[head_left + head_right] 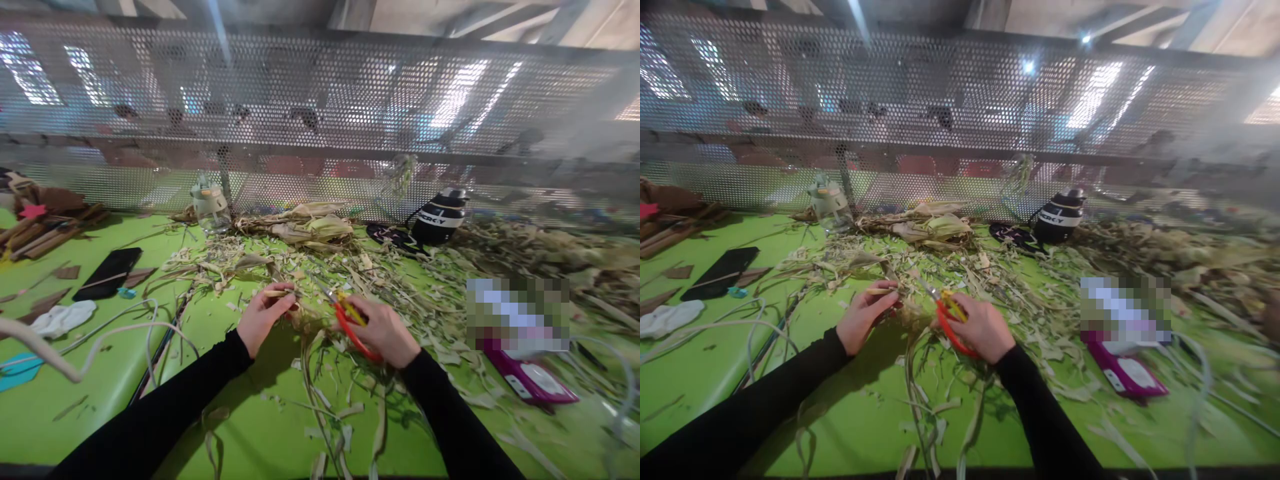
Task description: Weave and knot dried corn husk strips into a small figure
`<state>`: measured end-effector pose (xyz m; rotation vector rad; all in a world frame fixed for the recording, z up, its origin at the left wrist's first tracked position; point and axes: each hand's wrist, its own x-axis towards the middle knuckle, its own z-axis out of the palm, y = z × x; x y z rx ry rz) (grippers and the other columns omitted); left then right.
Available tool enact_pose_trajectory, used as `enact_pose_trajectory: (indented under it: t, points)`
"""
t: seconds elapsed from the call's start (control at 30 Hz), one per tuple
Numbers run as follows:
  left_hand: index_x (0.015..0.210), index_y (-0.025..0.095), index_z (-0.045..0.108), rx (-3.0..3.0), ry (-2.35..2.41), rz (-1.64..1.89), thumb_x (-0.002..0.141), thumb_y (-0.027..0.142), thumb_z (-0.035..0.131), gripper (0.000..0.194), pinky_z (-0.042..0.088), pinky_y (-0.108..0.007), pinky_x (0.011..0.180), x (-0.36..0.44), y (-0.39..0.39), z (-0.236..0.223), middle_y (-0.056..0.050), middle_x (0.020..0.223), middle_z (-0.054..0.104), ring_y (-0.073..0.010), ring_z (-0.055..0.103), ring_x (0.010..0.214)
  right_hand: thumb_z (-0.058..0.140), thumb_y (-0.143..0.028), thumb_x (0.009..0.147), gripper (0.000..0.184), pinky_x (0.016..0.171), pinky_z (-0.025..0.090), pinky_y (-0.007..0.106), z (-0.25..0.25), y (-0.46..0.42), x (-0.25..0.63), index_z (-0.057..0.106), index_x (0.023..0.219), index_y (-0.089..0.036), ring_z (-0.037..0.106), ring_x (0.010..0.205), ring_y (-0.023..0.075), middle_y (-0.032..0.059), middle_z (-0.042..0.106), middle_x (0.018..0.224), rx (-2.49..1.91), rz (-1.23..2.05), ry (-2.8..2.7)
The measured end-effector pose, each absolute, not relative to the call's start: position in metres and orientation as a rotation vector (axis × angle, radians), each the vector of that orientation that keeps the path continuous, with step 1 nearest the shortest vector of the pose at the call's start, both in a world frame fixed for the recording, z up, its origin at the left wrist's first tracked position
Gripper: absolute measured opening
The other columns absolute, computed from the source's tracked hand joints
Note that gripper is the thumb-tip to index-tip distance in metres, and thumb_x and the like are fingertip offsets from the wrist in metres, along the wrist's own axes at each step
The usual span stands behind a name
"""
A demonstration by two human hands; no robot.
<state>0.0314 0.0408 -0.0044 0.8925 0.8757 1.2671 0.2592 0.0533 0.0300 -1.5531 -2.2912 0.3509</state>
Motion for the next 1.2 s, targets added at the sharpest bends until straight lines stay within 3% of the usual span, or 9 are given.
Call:
enact_pose_trajectory:
  t: [0.13, 0.3, 0.47, 0.6, 0.77, 0.9, 1.2]
  points:
    - [0.098, 0.018, 0.062, 0.850, 0.826, 1.277, 0.066, 0.032, 0.075, 0.038, 0.050, -0.022, 0.065, 0.033, 0.039, -0.002, 0.000, 0.080, 0.063, -0.0117, 0.063, 0.074, 0.054, -0.044, 0.079, 0.035, 0.059, 0.046, 0.030, 0.028, 0.071, 0.288, 0.059, 0.106, -0.021, 0.065, 0.070, 0.0238, 0.0070, 0.070, 0.089, -1.869, 0.017, -2.120]
    - [0.099, 0.017, 0.062, 0.740, 0.792, 1.217, 0.065, 0.027, 0.076, 0.038, 0.051, -0.022, 0.066, 0.036, 0.036, -0.001, -0.001, 0.083, 0.064, -0.0129, 0.064, 0.078, 0.051, -0.044, 0.082, 0.035, 0.078, 0.048, 0.038, 0.034, 0.071, 0.301, 0.063, 0.102, -0.018, 0.062, 0.093, 0.0284, 0.0123, 0.067, 0.100, -1.774, -0.171, -1.969]
    - [0.096, 0.019, 0.058, 0.706, 0.808, 1.146, 0.065, 0.027, 0.077, 0.037, 0.053, -0.026, 0.070, 0.039, 0.032, -0.004, -0.002, 0.088, 0.066, -0.0147, 0.066, 0.080, 0.046, -0.040, 0.088, 0.028, 0.073, 0.049, 0.032, 0.034, 0.055, 0.264, 0.065, 0.093, -0.020, 0.063, 0.079, 0.0204, 0.0076, 0.069, 0.090, -1.372, 0.115, -2.041]
    - [0.089, 0.018, 0.056, 0.919, 0.882, 1.203, 0.066, 0.030, 0.075, 0.032, 0.051, -0.024, 0.067, 0.042, 0.029, -0.002, 0.000, 0.084, 0.062, -0.0114, 0.062, 0.071, 0.046, -0.040, 0.089, 0.027, 0.071, 0.048, 0.029, 0.030, 0.050, 0.248, 0.064, 0.088, -0.020, 0.063, 0.076, 0.0189, 0.0060, 0.068, 0.084, -1.311, 0.188, -2.132]
    - [0.101, 0.020, 0.061, 1.097, 0.960, 1.218, 0.069, 0.027, 0.070, 0.034, 0.045, -0.018, 0.061, 0.040, 0.027, -0.001, -0.001, 0.089, 0.057, -0.0068, 0.053, 0.067, 0.046, -0.029, 0.088, 0.030, 0.086, 0.044, 0.039, 0.025, 0.064, 0.274, 0.059, 0.109, -0.012, 0.060, 0.098, 0.0289, 0.0159, 0.066, 0.106, -1.780, -0.061, -2.181]
    - [0.103, 0.018, 0.060, 1.178, 0.932, 1.158, 0.073, 0.027, 0.067, 0.032, 0.045, -0.019, 0.064, 0.037, 0.026, -0.003, -0.003, 0.088, 0.055, -0.0094, 0.052, 0.073, 0.046, -0.021, 0.083, 0.031, 0.083, 0.044, 0.039, 0.023, 0.077, 0.296, 0.058, 0.109, -0.007, 0.061, 0.099, 0.0320, 0.0213, 0.065, 0.107, -2.169, -0.019, -2.216]
    - [0.106, 0.020, 0.057, 1.425, 0.910, 1.338, 0.079, 0.024, 0.062, 0.028, 0.044, -0.020, 0.074, 0.033, 0.023, 0.001, -0.005, 0.096, 0.054, -0.0118, 0.051, 0.083, 0.052, -0.025, 0.073, 0.031, 0.075, 0.045, 0.037, 0.029, 0.080, 0.293, 0.059, 0.101, -0.013, 0.062, 0.090, 0.0302, 0.0168, 0.066, 0.098, -2.056, -0.073, -2.232]
